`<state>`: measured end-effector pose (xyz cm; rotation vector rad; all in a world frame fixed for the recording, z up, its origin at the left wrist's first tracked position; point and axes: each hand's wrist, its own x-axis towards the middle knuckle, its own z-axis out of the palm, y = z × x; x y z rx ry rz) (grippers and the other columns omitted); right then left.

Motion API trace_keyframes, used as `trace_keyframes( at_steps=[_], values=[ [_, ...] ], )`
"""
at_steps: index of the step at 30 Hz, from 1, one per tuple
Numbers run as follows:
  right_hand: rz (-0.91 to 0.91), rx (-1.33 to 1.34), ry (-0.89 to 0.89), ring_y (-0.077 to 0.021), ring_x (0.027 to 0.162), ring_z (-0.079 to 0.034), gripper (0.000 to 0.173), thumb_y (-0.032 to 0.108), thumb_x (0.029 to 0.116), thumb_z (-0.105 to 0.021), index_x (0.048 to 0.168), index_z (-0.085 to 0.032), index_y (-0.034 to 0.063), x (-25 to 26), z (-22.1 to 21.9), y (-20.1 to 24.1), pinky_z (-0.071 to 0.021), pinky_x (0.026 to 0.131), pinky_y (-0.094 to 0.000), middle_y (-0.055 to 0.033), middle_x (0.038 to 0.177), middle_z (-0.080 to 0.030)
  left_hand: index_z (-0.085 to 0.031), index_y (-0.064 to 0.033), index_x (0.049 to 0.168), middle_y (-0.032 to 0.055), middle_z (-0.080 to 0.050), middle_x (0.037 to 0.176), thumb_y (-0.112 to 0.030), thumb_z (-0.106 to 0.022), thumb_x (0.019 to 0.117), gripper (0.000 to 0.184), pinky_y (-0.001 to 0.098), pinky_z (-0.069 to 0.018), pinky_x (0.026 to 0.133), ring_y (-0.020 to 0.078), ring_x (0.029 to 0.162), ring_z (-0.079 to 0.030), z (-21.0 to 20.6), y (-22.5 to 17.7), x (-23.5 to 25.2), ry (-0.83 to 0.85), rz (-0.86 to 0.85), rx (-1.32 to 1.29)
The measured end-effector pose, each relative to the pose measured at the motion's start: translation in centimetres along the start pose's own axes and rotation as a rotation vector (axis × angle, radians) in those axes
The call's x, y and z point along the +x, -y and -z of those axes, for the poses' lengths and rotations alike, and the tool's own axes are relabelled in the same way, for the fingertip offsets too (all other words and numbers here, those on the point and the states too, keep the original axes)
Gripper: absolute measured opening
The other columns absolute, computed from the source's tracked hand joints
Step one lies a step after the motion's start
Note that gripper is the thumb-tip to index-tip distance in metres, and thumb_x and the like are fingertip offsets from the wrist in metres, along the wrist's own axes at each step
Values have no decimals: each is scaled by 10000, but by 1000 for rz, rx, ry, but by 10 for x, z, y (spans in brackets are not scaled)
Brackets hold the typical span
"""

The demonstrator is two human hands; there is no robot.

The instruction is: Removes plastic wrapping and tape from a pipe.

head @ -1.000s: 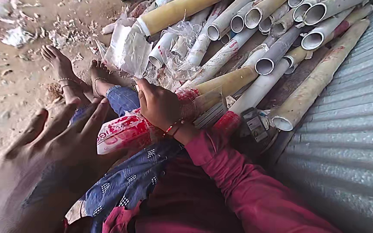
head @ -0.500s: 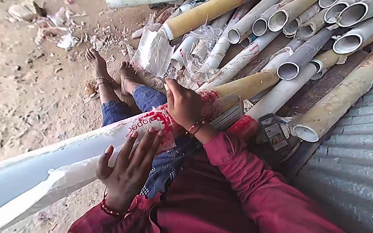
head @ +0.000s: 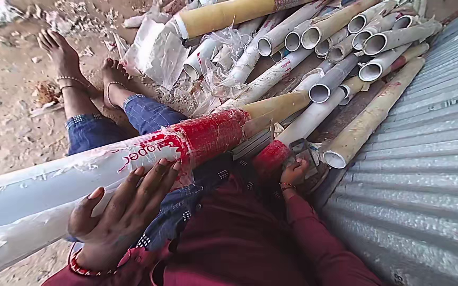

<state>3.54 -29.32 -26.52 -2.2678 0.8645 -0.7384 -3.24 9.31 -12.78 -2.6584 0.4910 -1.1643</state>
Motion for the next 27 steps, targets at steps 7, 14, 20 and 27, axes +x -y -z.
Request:
trace_keyframes(
  at_steps=[7, 14, 20, 27],
  values=[
    [-431, -312, 150, -370, 1185, -661, 392, 182, 1119, -383, 1411, -489, -57, 2, 18, 17, -494, 1014, -490, -259, 1251, -671, -537, -240, 1479, -96, -584, 1462, -120, -504, 1052, 445, 375, -222, 1130, 115, 1323, -506, 0, 0, -2, -45, -32, -6],
    [-526, -360, 224, -327, 1249, -635, 408, 189, 1114, -370, 1445, -482, -21, 11, 7, 23, -487, 1046, -459, -224, 1333, -643, -507, -210, 1506, -72, -535, 1515, -73, -467, 1058, 471, 369, -204, 1152, 126, 1349, -474, 2, -3, -4, -42, -50, 28],
    [-257, -297, 294, -397, 1125, -677, 375, 180, 1115, -400, 1399, -520, -35, 6, 6, 27, -506, 969, -536, -260, 1199, -690, -514, -215, 1498, -79, -549, 1496, -83, -468, 1055, 464, 368, -198, 1155, 124, 1349, -473, 1, -4, -4, -47, -40, 26],
    [-301, -316, 218, -394, 1176, -661, 404, 161, 1114, -385, 1429, -475, -76, -3, 15, 11, -496, 999, -516, -277, 1257, -666, -529, -216, 1480, -77, -561, 1480, -94, -501, 1046, 451, 376, -211, 1142, 126, 1328, -489, -1, -5, -4, -65, -39, 23]
  ],
)
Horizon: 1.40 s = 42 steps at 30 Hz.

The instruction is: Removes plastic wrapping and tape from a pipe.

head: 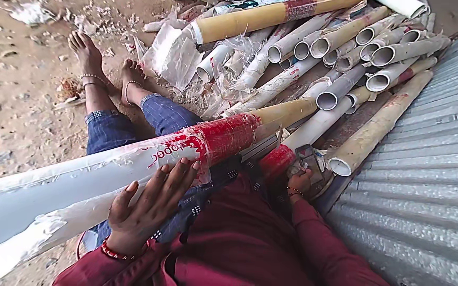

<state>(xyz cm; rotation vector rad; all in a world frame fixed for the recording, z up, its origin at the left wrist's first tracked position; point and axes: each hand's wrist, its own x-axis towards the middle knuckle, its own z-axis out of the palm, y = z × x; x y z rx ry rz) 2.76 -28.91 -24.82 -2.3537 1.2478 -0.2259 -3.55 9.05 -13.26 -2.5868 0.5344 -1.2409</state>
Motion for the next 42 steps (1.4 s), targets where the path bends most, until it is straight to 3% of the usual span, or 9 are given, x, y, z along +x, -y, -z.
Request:
trace_keyframes(
  at_steps=[6, 17, 20, 23, 25, 28, 34, 39, 42],
  values=[
    [-118, -63, 35, -365, 1165, -674, 385, 172, 1120, -382, 1431, -478, -34, 6, 0, -4, -507, 991, -492, -243, 1226, -689, -518, -222, 1492, -87, -548, 1495, -123, -500, 1053, 451, 378, -209, 1147, 123, 1336, -484, -1, -1, -1, 0, 2, 10],
    [-82, -116, 60, -355, 1144, -691, 452, 225, 1128, -342, 1524, -407, 17, 3, -1, 3, -523, 968, -503, -213, 1247, -695, -533, -226, 1485, -87, -573, 1474, -131, -505, 1048, 448, 379, -214, 1142, 130, 1329, -499, 0, -1, -2, 1, 0, -1],
    [203, 65, -63, -397, 1110, -692, 433, 150, 1101, -383, 1476, -464, -50, -6, -2, 8, -527, 935, -546, -249, 1270, -676, -527, -230, 1489, -97, -563, 1485, -117, -489, 1053, 452, 373, -217, 1141, 121, 1334, -494, 1, -1, -1, 17, 0, 6],
    [589, 322, -260, -378, 1085, -683, 285, 76, 1043, -450, 1147, -619, -128, -16, -10, 37, -552, 898, -470, -281, 1285, -642, -564, -244, 1456, -119, -580, 1465, -135, -508, 1052, 422, 363, -211, 1139, 101, 1321, -501, 1, -2, -1, -7, 30, -50],
    [784, 449, -407, -308, 1092, -676, 230, 97, 1041, -454, 963, -600, -62, -21, -13, 71, -552, 913, -387, -243, 1256, -643, -645, -256, 1356, -129, -654, 1358, -130, -536, 1037, 360, 366, -235, 1101, 97, 1250, -549, 0, -3, 4, -51, 80, -99],
    [967, 649, -512, -198, 1122, -628, 287, 191, 1099, -404, 982, -578, -5, -29, -11, 127, -526, 951, -292, -168, 1208, -608, -720, -261, 1236, -118, -725, 1209, -109, -566, 1014, 310, 382, -261, 1033, 116, 1134, -603, 0, 0, 15, -63, 127, -139],
    [1038, 883, -528, -181, 1072, -655, 279, 191, 1094, -372, 1001, -573, 20, -63, -12, 213, -502, 959, -325, -133, 1094, -687, -757, -210, 1184, -20, -759, 1108, -91, -560, 997, 297, 452, -322, 973, 194, 1004, -655, -12, 28, 22, -7, 85, -221],
    [1212, 627, -510, -197, 913, -743, 200, 60, 971, -510, 945, -707, 31, -92, -20, 241, -499, 1001, -385, -96, 935, -775, -779, -188, 1155, 59, -753, 1100, -126, -600, 964, 269, 555, -324, 1008, 269, 1024, -665, -38, 62, 14, 51, 93, -355],
    [1258, 513, -501, -212, 770, -719, 170, 30, 942, -576, 941, -746, 39, -94, -19, 244, -547, 793, -362, -85, 864, -764, -781, -176, 1158, 78, -751, 1106, -147, -610, 966, 259, 588, -327, 1019, 307, 1058, -661, -29, 58, 17, 130, 168, -358]
  ],
)
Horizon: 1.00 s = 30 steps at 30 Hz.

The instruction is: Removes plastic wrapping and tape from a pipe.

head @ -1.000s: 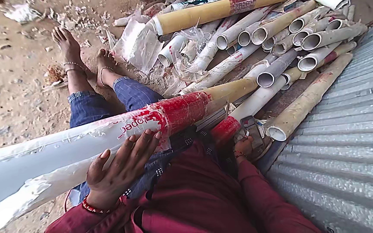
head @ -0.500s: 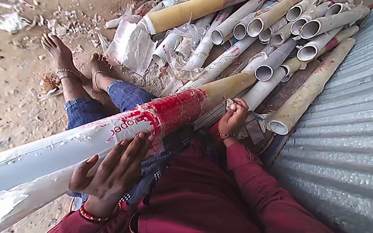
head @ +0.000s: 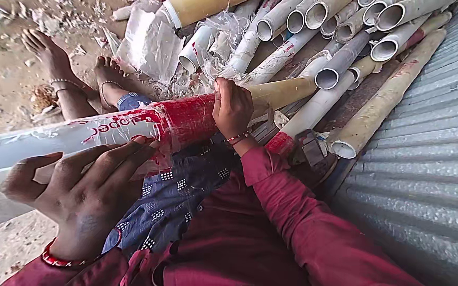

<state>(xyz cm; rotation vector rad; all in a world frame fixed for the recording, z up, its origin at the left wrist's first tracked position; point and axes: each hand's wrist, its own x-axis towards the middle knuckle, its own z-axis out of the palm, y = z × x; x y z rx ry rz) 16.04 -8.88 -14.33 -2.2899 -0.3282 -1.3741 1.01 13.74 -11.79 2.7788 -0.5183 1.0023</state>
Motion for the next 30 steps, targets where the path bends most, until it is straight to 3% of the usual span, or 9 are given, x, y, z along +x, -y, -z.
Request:
trace_keyframes(
  at_steps=[3, 8, 10, 13, 14, 17, 19, 25, 30],
  values=[
    [3, -20, 41, -217, 695, -680, 183, 18, 932, -586, 968, -764, 39, -4, 9, -1, -523, 644, -329, -79, 791, -726, -768, -185, 1210, 74, -755, 1141, -122, -605, 985, 285, 564, -328, 1011, 289, 1068, -670, 7, -24, -4, 3, 29, 67],
    [-12, -41, 73, -232, 738, -679, 206, 52, 958, -561, 988, -764, 44, -18, 20, -4, -516, 675, -344, -84, 807, -725, -703, -206, 1323, 31, -718, 1280, -81, -555, 1018, 362, 516, -288, 1092, 247, 1208, -631, 11, -41, -16, 17, -3, 193],
    [-21, -50, 82, -239, 736, -677, 217, 50, 955, -548, 984, -763, 46, -18, 20, -3, -516, 679, -351, -84, 807, -724, -642, -147, 1395, 99, -665, 1378, -133, -544, 1037, 372, 532, -276, 1131, 317, 1328, -566, 20, -44, -16, 55, 32, 198],
    [-29, -44, 89, -242, 736, -670, 224, 66, 963, -539, 990, -760, 48, -17, 19, -5, -506, 673, -356, -74, 810, -723, -581, 44, 1390, 242, -655, 1338, -132, -636, 987, 444, 483, -392, 1124, 425, 1342, -543, 28, -41, -16, -85, 142, 204],
    [-32, -41, 91, -244, 743, -674, 225, 80, 968, -538, 992, -759, 48, -17, 18, -5, -507, 672, -359, -75, 814, -725, -577, 49, 1396, 248, -634, 1364, -150, -657, 976, 472, 494, -365, 1162, 430, 1395, -491, 31, -41, -16, -102, 195, 209],
    [-37, -43, 78, -242, 738, -674, 227, 104, 989, -539, 986, -759, 47, -18, 17, -5, -513, 668, -356, -78, 795, -715, -612, -117, 1425, 144, -593, 1462, -380, -654, 978, 521, 654, -241, 1145, 388, 1471, -406, 38, -45, -12, 0, 330, 251],
    [-37, -49, 75, -239, 739, -678, 221, 105, 990, -546, 986, -761, 50, -18, 18, -5, -515, 664, -354, -78, 797, -719, -608, -171, 1433, 133, -631, 1406, -452, -624, 982, 532, 724, -264, 1090, 409, 1400, -485, 41, -47, -11, 90, 389, 245],
    [-15, -57, 104, -253, 749, -690, 203, 94, 995, -565, 1000, -761, 44, -14, 20, -3, -521, 671, -366, -91, 813, -728, -682, -163, 1340, 134, -678, 1312, -285, -593, 1012, 361, 730, -204, 1090, 409, 1319, -544, 41, -46, -18, 89, 342, 220],
    [-113, 250, 307, -263, 811, -718, 235, 115, 1043, -529, 1077, -719, -19, 5, 43, 6, -548, 744, -405, -145, 905, -749, -742, -190, 1203, 15, -715, 1222, -161, -648, 1000, 225, 507, -241, 1160, 207, 1344, -527, 17, -43, -30, -190, 234, 183]
  ],
)
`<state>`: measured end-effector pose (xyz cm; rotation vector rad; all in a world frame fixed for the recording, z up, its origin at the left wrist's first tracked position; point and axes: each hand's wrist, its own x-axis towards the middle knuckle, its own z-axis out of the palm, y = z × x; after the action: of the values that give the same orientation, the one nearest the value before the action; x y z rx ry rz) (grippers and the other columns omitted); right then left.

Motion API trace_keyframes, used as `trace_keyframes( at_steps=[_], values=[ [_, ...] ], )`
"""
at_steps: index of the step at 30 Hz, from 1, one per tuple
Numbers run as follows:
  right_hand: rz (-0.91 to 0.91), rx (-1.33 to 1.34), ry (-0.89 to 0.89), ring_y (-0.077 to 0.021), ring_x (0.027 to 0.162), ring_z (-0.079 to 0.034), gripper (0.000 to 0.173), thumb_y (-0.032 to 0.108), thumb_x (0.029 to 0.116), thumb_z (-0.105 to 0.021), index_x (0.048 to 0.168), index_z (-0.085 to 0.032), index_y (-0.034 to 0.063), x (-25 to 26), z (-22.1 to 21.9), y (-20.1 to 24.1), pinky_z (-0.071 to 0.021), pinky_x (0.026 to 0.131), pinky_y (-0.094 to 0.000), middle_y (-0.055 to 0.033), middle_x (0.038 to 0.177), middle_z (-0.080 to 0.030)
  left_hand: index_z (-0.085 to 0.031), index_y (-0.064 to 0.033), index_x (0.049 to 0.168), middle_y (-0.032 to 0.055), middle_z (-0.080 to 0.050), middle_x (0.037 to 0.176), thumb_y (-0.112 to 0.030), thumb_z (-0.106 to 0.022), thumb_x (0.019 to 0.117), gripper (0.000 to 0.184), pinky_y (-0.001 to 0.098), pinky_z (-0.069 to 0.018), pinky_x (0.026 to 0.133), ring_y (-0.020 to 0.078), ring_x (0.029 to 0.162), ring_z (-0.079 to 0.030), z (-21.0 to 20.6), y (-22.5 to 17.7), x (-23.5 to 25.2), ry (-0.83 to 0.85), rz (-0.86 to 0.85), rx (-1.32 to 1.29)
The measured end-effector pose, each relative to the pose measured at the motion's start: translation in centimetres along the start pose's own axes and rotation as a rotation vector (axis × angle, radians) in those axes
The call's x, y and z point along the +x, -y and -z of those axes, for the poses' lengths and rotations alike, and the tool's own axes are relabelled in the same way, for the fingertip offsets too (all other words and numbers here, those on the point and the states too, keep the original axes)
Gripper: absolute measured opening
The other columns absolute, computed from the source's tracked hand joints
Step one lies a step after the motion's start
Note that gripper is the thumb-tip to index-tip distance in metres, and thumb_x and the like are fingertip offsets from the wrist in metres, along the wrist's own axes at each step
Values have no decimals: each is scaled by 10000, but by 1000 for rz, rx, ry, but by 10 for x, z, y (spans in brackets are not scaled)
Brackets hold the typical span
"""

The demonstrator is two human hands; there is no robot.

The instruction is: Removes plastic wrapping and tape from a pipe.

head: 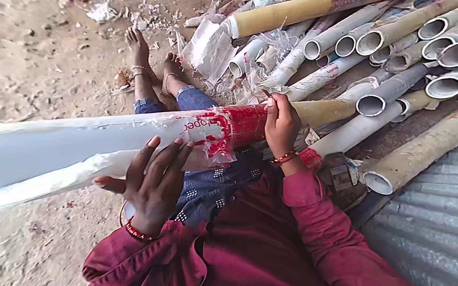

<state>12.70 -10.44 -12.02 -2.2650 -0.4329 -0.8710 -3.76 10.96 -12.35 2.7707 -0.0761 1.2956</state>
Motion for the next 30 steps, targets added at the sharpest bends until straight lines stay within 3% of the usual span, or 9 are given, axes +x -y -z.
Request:
trace_keyframes(
  at_steps=[2, 4, 8, 10, 13, 17, 20, 26, 30],
  values=[
    [24, 177, 200, -217, 828, -705, 272, 147, 1075, -491, 1110, -694, -30, 10, 12, 10, -567, 769, -372, -131, 904, -731, -718, -220, 1227, -53, -675, 1304, -124, -632, 1006, 256, 456, -192, 1199, 112, 1411, -448, -8, 2, -6, -70, -19, -14],
    [165, 252, 343, -187, 795, -682, 291, 167, 1081, -482, 1095, -693, -33, 21, 22, 24, -556, 738, -321, -134, 894, -715, -699, -224, 1243, -92, -640, 1374, -110, -612, 1015, 269, 437, -150, 1228, 67, 1448, -394, -13, 3, -10, -107, -30, -25],
    [510, 283, 515, -247, 746, -705, 279, 159, 1051, -514, 1065, -740, -6, 38, 26, 56, -512, 610, -366, -167, 901, -744, -693, -219, 1257, -94, -614, 1421, -93, -619, 1011, 287, 427, -155, 1203, 60, 1463, -366, -13, 2, -11, -107, -56, -1],
    [670, 269, 559, -262, 683, -700, 280, 136, 1016, -508, 1036, -759, 15, 43, 20, 67, -495, 546, -381, -148, 833, -739, -699, -211, 1258, -76, -628, 1409, -97, -618, 1012, 283, 407, -188, 1194, 74, 1450, -392, -12, 2, -9, -106, -68, 5],
    [839, 237, 591, -281, 549, -615, 270, 85, 959, -504, 987, -766, 24, 49, 14, 76, -395, 448, -395, -120, 684, -658, -707, -193, 1242, -51, -649, 1376, -97, -620, 1012, 264, 397, -205, 1199, 105, 1429, -428, -10, 3, -7, -101, -83, -13],
    [927, 149, 609, -296, 506, -569, 276, 49, 945, -493, 992, -764, 21, 54, 19, 80, -351, 431, -397, -120, 630, -598, -719, -187, 1216, -39, -669, 1337, -61, -630, 994, 271, 408, -221, 1187, 113, 1398, -463, -9, 3, -6, -95, -77, -31],
    [960, 102, 630, -301, 499, -563, 257, 43, 943, -501, 974, -755, 15, 57, 23, 81, -337, 427, -398, -120, 613, -577, -716, -194, 1225, -25, -664, 1333, -45, -626, 986, 296, 453, -181, 1197, 132, 1415, -442, -7, 2, -5, -73, -71, -28],
    [1004, 6, 717, -301, 482, -566, 189, -18, 878, -565, 945, -742, -13, 66, 34, 80, -354, 414, -401, -120, 600, -558, -684, -205, 1271, -30, -653, 1343, -38, -605, 995, 333, 456, -177, 1194, 136, 1419, -434, -7, 4, -3, -46, -76, 2],
    [993, -50, 753, -314, 472, -567, 185, -29, 861, -574, 937, -742, -24, 69, 42, 61, -359, 412, -418, -132, 584, -551, -717, -213, 1230, -8, -676, 1299, -78, -644, 977, 296, 520, -145, 1188, 173, 1414, -449, -1, 1, 1, -23, -67, 2]
  ],
)
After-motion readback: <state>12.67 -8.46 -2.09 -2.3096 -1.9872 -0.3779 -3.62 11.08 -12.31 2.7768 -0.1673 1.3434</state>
